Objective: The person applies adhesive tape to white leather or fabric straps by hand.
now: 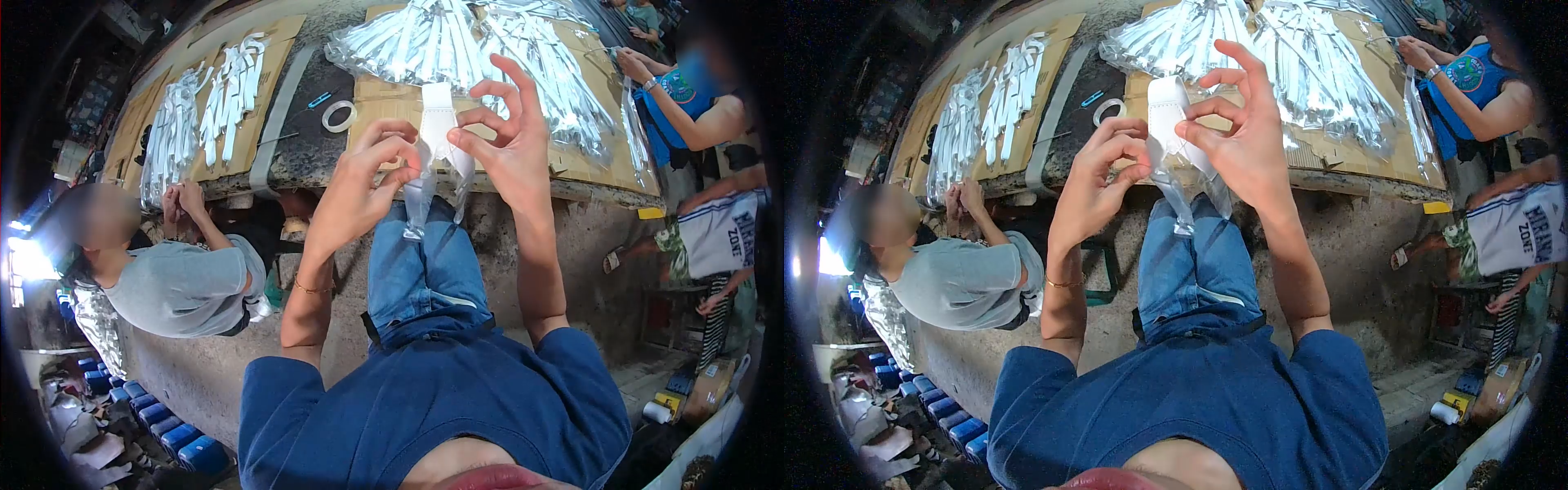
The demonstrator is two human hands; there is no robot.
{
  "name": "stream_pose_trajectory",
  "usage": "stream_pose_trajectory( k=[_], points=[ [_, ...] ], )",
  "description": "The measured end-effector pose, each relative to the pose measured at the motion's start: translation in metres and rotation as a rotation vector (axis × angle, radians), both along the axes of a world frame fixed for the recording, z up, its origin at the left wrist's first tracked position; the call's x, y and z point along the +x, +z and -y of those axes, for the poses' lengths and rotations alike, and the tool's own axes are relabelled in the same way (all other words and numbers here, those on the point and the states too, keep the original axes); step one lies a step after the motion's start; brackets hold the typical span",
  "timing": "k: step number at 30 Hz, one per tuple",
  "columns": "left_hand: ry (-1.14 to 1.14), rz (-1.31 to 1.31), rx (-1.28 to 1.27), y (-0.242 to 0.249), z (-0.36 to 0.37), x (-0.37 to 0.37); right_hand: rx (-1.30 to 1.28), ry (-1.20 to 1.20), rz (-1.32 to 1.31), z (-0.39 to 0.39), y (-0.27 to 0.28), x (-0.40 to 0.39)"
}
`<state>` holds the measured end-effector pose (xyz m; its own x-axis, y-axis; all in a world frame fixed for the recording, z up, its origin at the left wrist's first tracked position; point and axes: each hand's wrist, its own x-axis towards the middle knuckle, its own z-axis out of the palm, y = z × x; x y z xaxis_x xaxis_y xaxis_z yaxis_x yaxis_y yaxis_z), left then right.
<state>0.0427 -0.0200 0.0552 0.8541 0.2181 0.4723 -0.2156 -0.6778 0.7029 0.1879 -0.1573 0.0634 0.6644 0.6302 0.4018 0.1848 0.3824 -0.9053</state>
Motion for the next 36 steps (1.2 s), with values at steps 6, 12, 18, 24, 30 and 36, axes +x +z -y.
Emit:
stream_pose_trajectory(
  k=[6,12,18,24,30,36],
  points=[
    [0.014,-0.004,-0.304,-0.006,0.001,0.003,-0.038,0.068,0.007,-0.005,-0.003,-0.008],
    [0.092,-0.124,-0.328,-0.005,0.003,-0.003,-0.053,0.095,-0.018,-0.006,-0.006,-0.004],
    [0.102,-0.034,-0.664,-0.003,-0.002,-0.003,-0.100,0.114,-0.005,-0.007,0.000,-0.007],
    [0.168,0.033,-0.553,0.000,0.000,0.005,-0.091,0.151,0.004,-0.010,0.002,-0.008],
    [0.343,0.240,-0.601,-0.006,0.011,0.016,-0.043,0.138,0.025,-0.005,0.001,-0.001],
    [0.153,-0.125,-0.523,-0.009,0.000,0.008,-0.034,0.121,0.030,0.002,0.007,0.005]
  ],
)
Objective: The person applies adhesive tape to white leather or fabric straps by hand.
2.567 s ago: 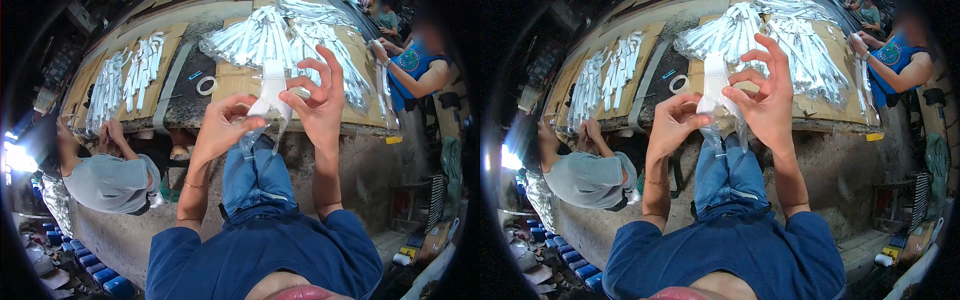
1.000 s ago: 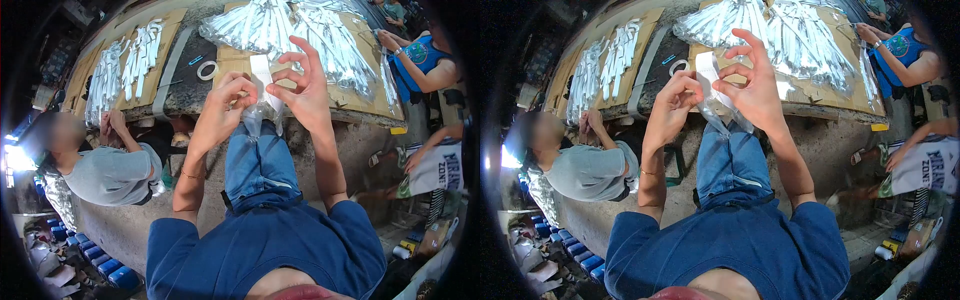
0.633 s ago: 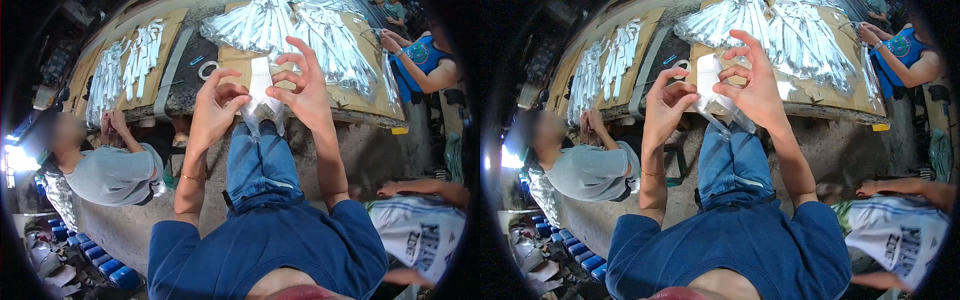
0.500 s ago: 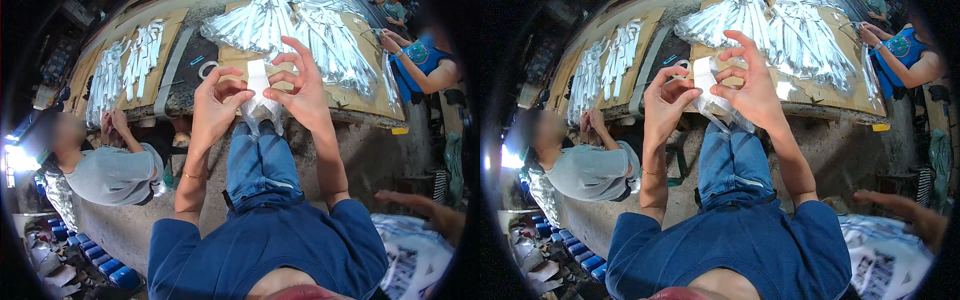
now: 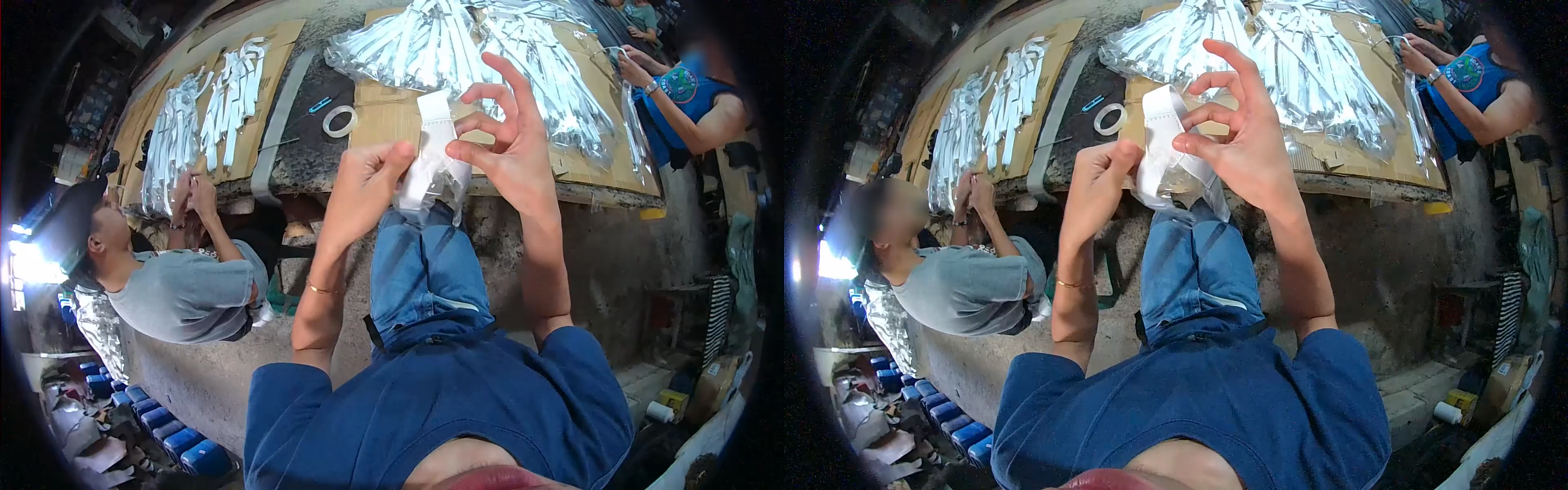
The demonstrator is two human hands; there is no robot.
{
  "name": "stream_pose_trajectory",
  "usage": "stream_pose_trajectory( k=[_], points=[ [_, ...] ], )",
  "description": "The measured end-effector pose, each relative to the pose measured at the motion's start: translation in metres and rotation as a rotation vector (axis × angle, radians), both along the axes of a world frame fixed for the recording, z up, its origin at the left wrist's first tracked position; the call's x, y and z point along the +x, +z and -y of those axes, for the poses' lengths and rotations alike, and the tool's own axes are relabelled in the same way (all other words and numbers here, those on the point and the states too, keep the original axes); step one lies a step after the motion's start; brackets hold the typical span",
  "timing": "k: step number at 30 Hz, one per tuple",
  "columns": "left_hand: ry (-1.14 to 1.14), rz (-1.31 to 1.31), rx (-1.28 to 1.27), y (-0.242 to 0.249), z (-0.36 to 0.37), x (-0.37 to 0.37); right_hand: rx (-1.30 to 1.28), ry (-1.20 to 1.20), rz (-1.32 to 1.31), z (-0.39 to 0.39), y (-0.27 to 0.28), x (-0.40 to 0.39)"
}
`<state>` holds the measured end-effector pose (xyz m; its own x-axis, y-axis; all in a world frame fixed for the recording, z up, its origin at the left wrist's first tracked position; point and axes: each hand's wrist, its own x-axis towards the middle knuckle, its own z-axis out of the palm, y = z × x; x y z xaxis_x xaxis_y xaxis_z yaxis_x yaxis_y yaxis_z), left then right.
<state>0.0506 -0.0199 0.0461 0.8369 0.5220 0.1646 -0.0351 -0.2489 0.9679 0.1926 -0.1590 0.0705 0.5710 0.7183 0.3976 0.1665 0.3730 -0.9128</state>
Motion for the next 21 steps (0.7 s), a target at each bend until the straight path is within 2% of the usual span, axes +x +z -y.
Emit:
stream_pose_trajectory(
  k=[1,2,4,6,8,10,14,16,18,20,21],
  points=[
    [-0.146,-0.001,-0.015,0.004,-0.007,-0.004,0.000,-0.014,0.006,0.001,0.000,0.001],
    [-0.151,-0.002,-0.012,0.005,-0.005,-0.004,0.003,-0.019,0.006,0.002,0.001,0.002],
    [-0.305,0.138,0.014,0.008,0.000,-0.007,0.062,-0.045,-0.014,0.004,0.002,0.003],
    [-0.389,0.076,-0.013,0.009,-0.002,-0.006,0.081,-0.073,0.041,0.006,0.005,0.002],
    [-0.305,-0.066,-0.146,0.018,0.007,-0.003,0.102,-0.101,0.101,0.006,0.007,-0.001],
    [-0.275,-0.071,-0.221,0.018,0.008,-0.002,0.148,-0.146,0.206,0.004,0.009,-0.004],
    [-0.171,-0.053,-0.043,0.024,0.011,0.002,0.260,-0.119,0.215,0.002,0.008,-0.001],
    [-0.049,0.078,0.081,0.018,0.011,0.006,0.283,-0.115,0.230,0.002,0.009,-0.001],
    [0.013,0.089,0.070,0.022,0.015,0.010,0.300,-0.098,0.221,0.003,0.011,-0.001],
    [0.245,0.072,0.461,0.021,0.014,0.013,0.299,-0.089,0.211,0.002,0.012,-0.002],
    [0.276,0.135,0.510,0.020,0.013,0.015,0.307,-0.090,0.202,0.001,0.012,-0.002]
  ],
)
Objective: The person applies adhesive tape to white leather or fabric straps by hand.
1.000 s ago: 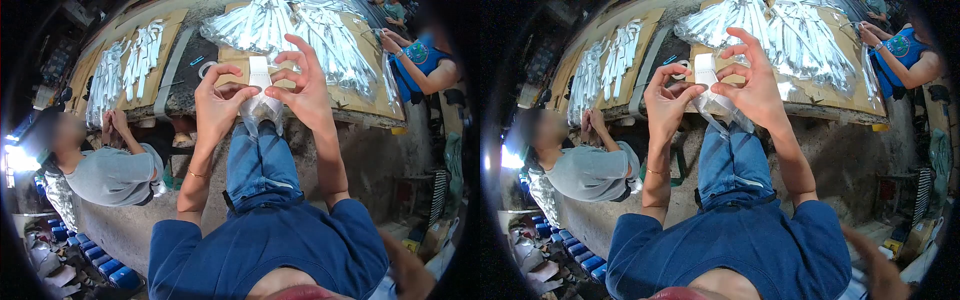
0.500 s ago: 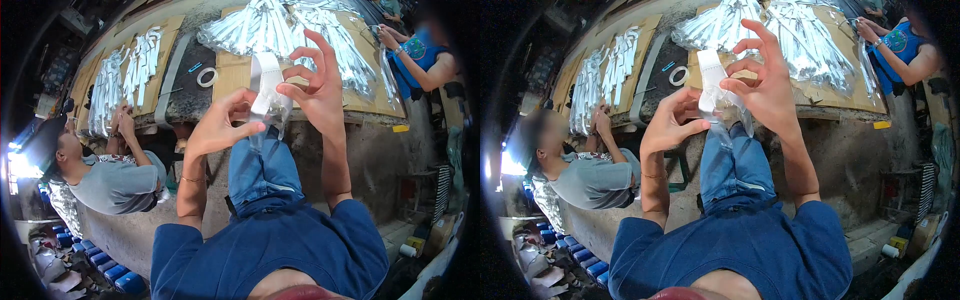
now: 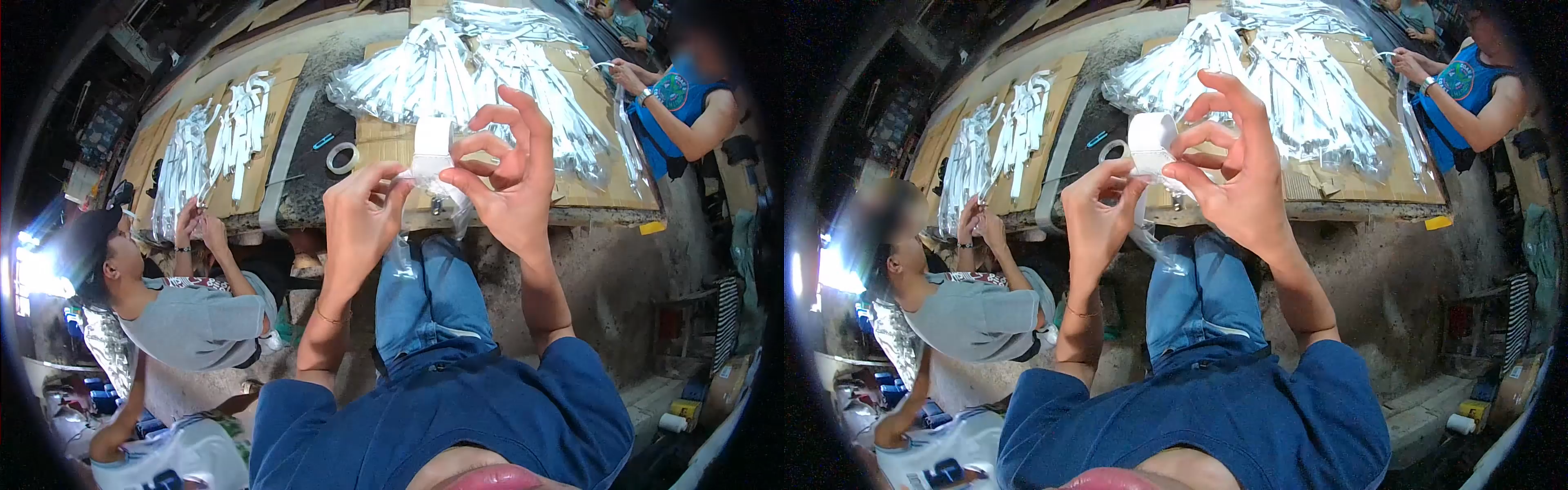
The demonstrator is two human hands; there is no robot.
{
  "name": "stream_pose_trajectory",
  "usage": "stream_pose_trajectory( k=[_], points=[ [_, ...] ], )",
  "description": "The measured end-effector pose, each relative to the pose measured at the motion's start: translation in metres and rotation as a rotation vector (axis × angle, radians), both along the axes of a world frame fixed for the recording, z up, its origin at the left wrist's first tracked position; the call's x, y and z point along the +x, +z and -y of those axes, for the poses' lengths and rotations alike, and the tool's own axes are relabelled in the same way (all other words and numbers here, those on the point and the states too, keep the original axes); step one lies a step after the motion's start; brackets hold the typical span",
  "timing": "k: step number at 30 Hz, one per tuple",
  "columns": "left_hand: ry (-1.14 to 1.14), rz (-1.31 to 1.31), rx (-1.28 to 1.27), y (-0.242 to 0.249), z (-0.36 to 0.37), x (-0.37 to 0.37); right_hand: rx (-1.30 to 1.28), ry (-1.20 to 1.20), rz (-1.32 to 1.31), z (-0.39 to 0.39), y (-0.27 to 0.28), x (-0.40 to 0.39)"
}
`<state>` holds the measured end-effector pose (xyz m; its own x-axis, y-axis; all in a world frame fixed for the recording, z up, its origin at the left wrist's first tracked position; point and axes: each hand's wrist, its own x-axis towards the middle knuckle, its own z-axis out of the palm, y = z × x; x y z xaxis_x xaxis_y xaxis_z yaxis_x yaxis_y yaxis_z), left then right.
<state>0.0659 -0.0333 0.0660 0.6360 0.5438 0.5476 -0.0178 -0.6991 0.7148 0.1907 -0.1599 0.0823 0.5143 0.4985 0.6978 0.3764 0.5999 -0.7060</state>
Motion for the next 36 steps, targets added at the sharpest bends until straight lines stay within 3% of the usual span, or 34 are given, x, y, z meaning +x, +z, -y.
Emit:
stream_pose_trajectory(
  k=[10,12,18,21,31,34,36],
  points=[
    [-0.226,0.033,0.168,0.005,-0.025,0.005,-0.028,0.031,-0.071,-0.007,0.003,0.011],
    [-0.399,0.023,-0.065,0.007,-0.023,0.004,-0.028,0.026,-0.070,-0.009,0.004,0.012],
    [-0.295,-0.060,-0.237,0.008,-0.019,0.004,-0.058,0.047,-0.069,-0.012,0.007,0.006],
    [-0.357,0.018,-0.300,0.009,-0.020,0.002,-0.077,0.053,-0.063,-0.012,0.007,0.005],
    [-0.216,0.021,-0.160,0.015,-0.019,0.000,-0.120,0.027,-0.053,-0.016,0.009,0.000],
    [-0.275,0.027,-0.232,0.018,-0.018,0.000,-0.115,0.019,-0.065,-0.018,0.011,0.000],
    [-0.300,0.111,-0.417,0.032,-0.008,0.001,-0.116,0.019,-0.075,-0.019,0.011,0.001]
  ],
)
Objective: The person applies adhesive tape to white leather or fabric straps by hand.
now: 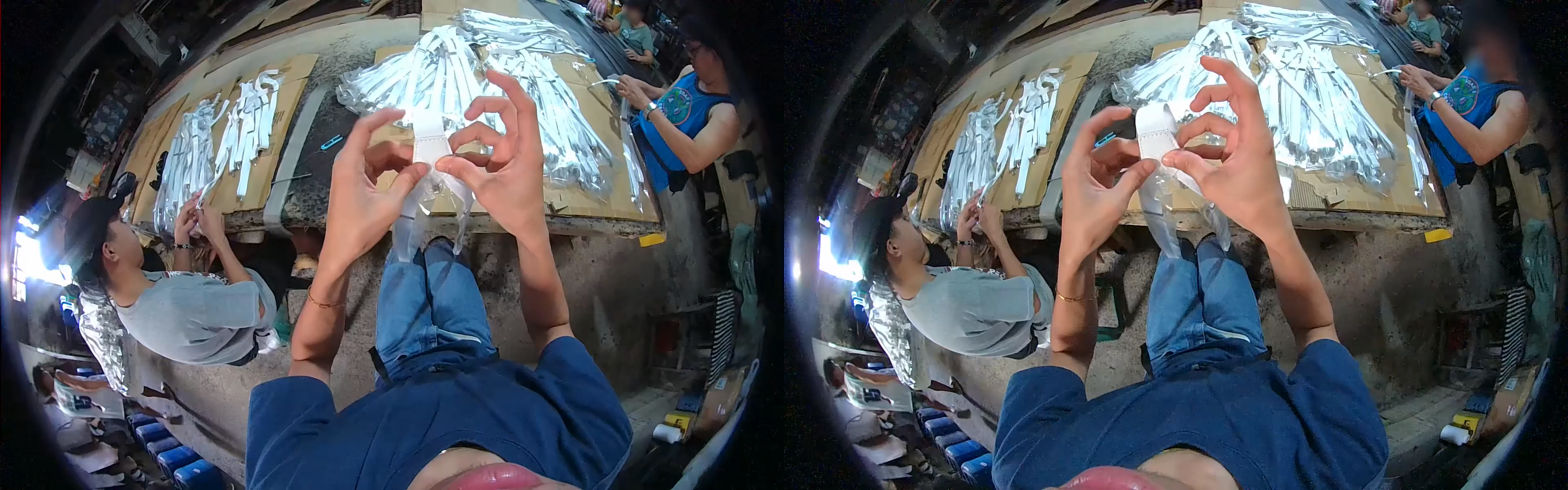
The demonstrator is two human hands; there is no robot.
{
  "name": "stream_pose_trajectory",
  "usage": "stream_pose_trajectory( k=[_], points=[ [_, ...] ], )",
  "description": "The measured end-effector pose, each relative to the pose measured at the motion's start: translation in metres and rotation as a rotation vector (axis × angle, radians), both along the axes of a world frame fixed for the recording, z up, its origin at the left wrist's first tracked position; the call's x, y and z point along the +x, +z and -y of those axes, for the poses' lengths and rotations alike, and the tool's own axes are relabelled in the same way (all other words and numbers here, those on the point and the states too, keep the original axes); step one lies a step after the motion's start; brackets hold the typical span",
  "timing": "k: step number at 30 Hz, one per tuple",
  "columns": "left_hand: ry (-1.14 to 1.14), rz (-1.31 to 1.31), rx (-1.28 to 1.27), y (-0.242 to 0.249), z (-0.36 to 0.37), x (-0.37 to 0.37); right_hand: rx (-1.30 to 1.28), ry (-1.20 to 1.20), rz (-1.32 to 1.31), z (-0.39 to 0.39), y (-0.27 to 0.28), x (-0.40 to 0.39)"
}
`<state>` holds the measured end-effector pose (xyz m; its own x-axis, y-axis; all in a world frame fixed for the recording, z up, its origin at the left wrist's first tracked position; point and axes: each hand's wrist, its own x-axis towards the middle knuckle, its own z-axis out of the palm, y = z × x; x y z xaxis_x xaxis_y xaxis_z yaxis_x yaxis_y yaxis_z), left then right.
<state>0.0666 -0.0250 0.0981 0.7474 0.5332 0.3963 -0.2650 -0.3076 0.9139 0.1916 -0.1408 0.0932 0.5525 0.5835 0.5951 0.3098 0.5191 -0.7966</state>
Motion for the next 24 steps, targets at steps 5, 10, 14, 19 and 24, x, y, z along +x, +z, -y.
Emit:
stream_pose_trajectory(
  k=[5,10,14,19,24],
  points=[
    [-0.105,0.020,-0.101,-0.001,-0.006,0.005,-0.061,0.046,-0.029,0.000,0.001,0.007],
    [-0.038,0.122,-0.102,-0.009,-0.007,0.009,-0.018,-0.078,-0.085,-0.002,-0.001,0.007],
    [-0.014,0.119,-0.134,-0.011,-0.006,0.007,-0.045,-0.128,-0.117,0.009,-0.007,0.008],
    [0.020,0.087,-0.103,-0.010,0.000,0.009,-0.061,-0.058,-0.158,0.012,-0.011,0.003],
    [0.015,0.038,-0.015,-0.008,0.005,0.007,-0.086,-0.069,-0.136,0.007,-0.008,0.002]
  ],
)
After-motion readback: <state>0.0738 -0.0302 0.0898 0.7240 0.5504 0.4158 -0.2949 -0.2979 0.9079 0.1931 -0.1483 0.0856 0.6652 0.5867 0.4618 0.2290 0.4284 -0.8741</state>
